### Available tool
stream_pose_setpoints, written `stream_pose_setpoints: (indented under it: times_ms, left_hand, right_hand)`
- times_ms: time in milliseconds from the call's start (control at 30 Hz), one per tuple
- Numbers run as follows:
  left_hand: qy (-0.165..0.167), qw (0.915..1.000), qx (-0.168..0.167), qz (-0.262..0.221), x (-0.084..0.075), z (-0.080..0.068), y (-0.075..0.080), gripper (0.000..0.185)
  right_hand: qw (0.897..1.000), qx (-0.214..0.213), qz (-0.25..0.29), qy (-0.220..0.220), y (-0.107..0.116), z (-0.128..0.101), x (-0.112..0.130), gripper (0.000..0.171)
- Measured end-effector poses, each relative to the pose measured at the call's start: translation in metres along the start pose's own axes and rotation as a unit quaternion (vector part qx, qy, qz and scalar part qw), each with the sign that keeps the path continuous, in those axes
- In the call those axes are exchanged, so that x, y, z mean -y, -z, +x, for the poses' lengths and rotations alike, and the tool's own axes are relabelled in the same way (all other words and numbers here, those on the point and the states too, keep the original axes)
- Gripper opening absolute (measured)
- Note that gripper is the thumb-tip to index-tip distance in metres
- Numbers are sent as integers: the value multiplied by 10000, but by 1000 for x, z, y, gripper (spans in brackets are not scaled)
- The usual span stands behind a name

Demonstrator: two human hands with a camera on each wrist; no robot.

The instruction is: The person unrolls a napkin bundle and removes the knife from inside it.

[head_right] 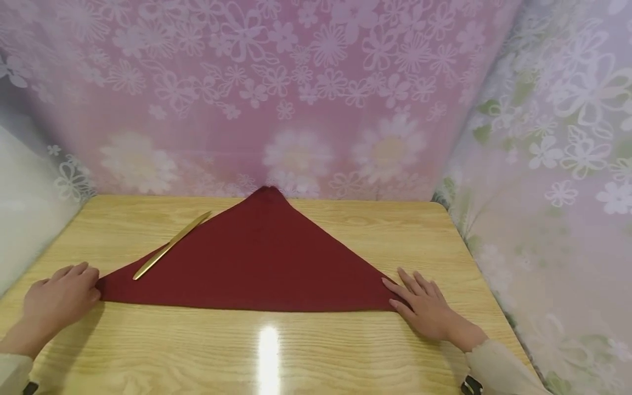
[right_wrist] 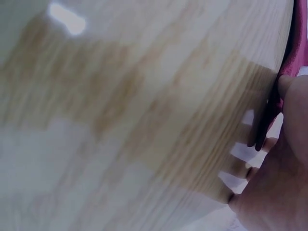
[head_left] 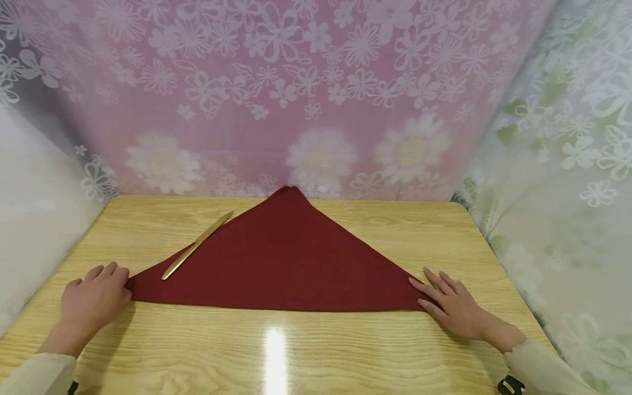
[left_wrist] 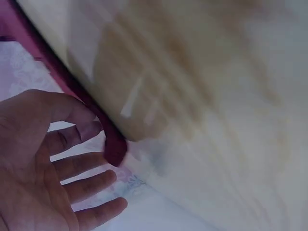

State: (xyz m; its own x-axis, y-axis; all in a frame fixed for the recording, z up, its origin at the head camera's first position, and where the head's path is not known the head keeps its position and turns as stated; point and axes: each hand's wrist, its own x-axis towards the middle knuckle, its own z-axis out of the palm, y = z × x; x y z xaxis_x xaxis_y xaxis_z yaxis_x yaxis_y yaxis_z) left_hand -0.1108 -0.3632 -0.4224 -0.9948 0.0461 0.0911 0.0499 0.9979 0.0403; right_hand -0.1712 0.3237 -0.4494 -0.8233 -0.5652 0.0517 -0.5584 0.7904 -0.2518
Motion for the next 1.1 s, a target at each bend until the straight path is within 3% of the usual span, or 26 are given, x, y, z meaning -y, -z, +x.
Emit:
stream_pose_setpoints:
  times_ms: [133,300,467,633,767,1100]
  left_hand:
    - [236,9991,122,-328,-20,15,12,7]
    - [212,9982,2,-568,-43,32,28,30]
    - [241,9965,-42,-804,-57,46,34,37]
    - [231,9948,262,-962,-60,57,29,42]
    - [192,9936,543,-969,-59,61,20,44]
    - [133,9927,770,-922,-67,69,6,23]
  right_hand:
    - [10000,19,-68,-46,1,-1,-2,47]
    - [9999,80,-59,-114,3,-2,-2,47]
    - [9999,66,49,-150,0,-1,-1,47]
    - [9999,-92,84,-48,-5,1,-3,47]
    - [10000,33,56,-70,-5,2,-4,48]
    - [9994,175,144,-247,-7,-4,-5,49]
